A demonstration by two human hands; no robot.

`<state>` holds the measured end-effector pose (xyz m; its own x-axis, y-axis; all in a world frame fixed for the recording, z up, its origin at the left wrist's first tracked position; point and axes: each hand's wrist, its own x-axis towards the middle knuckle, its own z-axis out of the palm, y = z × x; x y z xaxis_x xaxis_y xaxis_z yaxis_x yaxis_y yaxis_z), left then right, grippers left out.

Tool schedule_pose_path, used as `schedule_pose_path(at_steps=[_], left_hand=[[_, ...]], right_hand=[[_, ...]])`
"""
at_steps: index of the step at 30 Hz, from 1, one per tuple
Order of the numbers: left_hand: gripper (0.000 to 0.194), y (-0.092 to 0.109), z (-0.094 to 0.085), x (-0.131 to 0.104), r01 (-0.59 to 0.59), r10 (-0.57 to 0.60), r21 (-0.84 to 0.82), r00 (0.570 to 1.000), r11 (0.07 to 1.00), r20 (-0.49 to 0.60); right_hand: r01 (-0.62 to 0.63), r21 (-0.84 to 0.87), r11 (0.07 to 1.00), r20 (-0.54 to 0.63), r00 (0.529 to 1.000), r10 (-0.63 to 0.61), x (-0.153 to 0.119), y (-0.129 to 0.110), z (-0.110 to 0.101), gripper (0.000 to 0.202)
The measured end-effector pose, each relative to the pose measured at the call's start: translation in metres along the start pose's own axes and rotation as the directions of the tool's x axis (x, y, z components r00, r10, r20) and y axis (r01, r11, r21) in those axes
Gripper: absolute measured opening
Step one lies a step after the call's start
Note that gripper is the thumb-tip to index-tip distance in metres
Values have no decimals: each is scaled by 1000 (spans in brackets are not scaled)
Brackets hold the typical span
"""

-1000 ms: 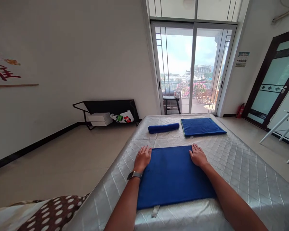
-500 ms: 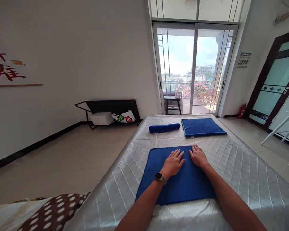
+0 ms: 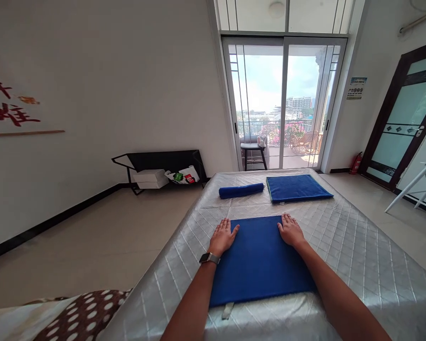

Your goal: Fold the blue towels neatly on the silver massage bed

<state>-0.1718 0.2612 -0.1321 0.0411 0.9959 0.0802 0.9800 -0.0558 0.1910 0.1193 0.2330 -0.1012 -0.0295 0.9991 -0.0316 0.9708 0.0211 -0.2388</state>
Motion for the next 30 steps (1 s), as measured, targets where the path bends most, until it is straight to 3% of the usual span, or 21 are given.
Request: schedule_pose_path(at_steps=[14, 22, 26, 30], left_hand=[[79, -8, -4, 0, 22, -24, 50, 999, 999, 41], [75, -8, -6, -4, 8, 0, 103, 997, 995, -78], [65, 22, -19, -15, -132, 174, 178, 953, 975, -246], [56, 77, -14, -35, -416, 443, 152, 840, 896, -314]], right_hand=[[36, 4, 999, 0, 999, -36, -12, -7, -8, 63], [13, 52, 999, 85, 996, -18, -14, -9, -7, 67], [12, 65, 998, 70, 997, -17, -12, -8, -3, 68], [16, 72, 997, 54, 998, -20, -12, -8, -2, 68]])
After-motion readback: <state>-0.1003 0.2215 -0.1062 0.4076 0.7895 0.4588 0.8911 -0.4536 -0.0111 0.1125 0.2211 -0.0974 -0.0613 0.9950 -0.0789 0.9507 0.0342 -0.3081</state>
